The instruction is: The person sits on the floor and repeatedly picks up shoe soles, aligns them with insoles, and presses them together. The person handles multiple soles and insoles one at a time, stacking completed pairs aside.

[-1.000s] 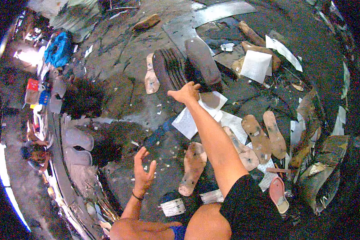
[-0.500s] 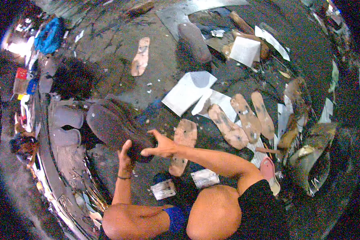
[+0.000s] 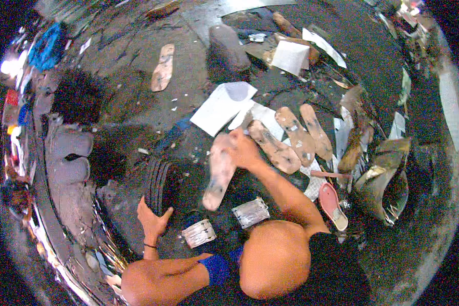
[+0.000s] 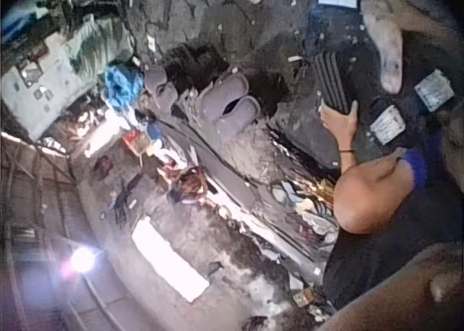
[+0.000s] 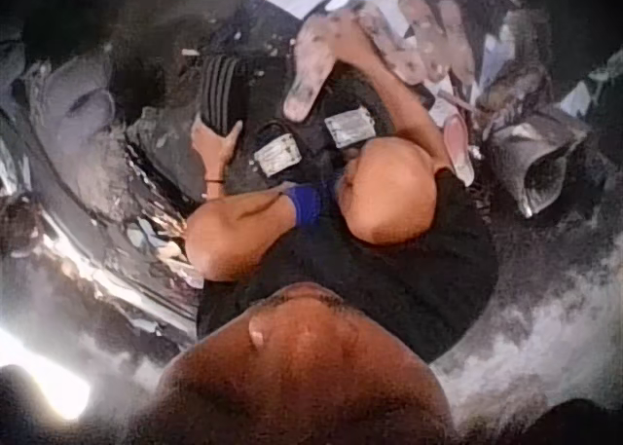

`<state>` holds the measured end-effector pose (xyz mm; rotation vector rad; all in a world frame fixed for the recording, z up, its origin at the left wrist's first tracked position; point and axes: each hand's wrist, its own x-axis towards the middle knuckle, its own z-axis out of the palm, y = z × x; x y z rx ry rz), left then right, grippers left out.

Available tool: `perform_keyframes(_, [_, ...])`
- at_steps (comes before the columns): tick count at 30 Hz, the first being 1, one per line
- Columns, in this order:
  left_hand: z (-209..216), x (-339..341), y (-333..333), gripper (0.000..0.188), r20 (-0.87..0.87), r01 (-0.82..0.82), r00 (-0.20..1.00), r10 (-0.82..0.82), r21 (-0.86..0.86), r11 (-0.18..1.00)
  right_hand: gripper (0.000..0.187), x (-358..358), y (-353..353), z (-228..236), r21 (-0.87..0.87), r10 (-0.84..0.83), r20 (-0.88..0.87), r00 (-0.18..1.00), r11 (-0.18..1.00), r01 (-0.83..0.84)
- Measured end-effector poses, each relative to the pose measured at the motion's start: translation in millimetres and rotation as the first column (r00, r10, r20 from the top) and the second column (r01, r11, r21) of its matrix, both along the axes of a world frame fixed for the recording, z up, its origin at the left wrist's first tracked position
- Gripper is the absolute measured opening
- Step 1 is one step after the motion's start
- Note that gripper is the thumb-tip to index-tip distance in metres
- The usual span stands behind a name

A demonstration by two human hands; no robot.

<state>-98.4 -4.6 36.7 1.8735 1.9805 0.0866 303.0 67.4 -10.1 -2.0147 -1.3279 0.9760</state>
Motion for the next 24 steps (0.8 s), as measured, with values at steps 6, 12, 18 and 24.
perform_keyframes(6, [49, 64, 92, 0.102, 0.702, 0.379, 0.712, -0.018, -0.363, 0.851, 0.045, 51, 37, 119, 0.668, -0.314, -0.141, 0.939, 0.669, 0.324])
perform_keyframes(12, [-14, 96, 117, 0.104, 0.381, 0.392, 0.883, -0.273, -0.279, 0.877, 0.057, 29, 46, 191, 0.760, -0.223, -0.329, 0.918, 0.514, 0.398])
perform_keyframes(18, [87, 128, 98, 0.040, 0.483, 0.191, 0.783, -0.391, 0.413, 0.891, 0.023, -21, 63, 162, -0.035, -0.107, -0.990, 0.096, 0.825, 0.564])
perform_keyframes(24, [50, 97, 65, 0.059, 0.647, 0.023, 0.758, -0.086, 0.105, 0.994, 0.017, -19, 43, 44, 0.214, -0.033, -0.299, 0.954, 0.972, 0.100])
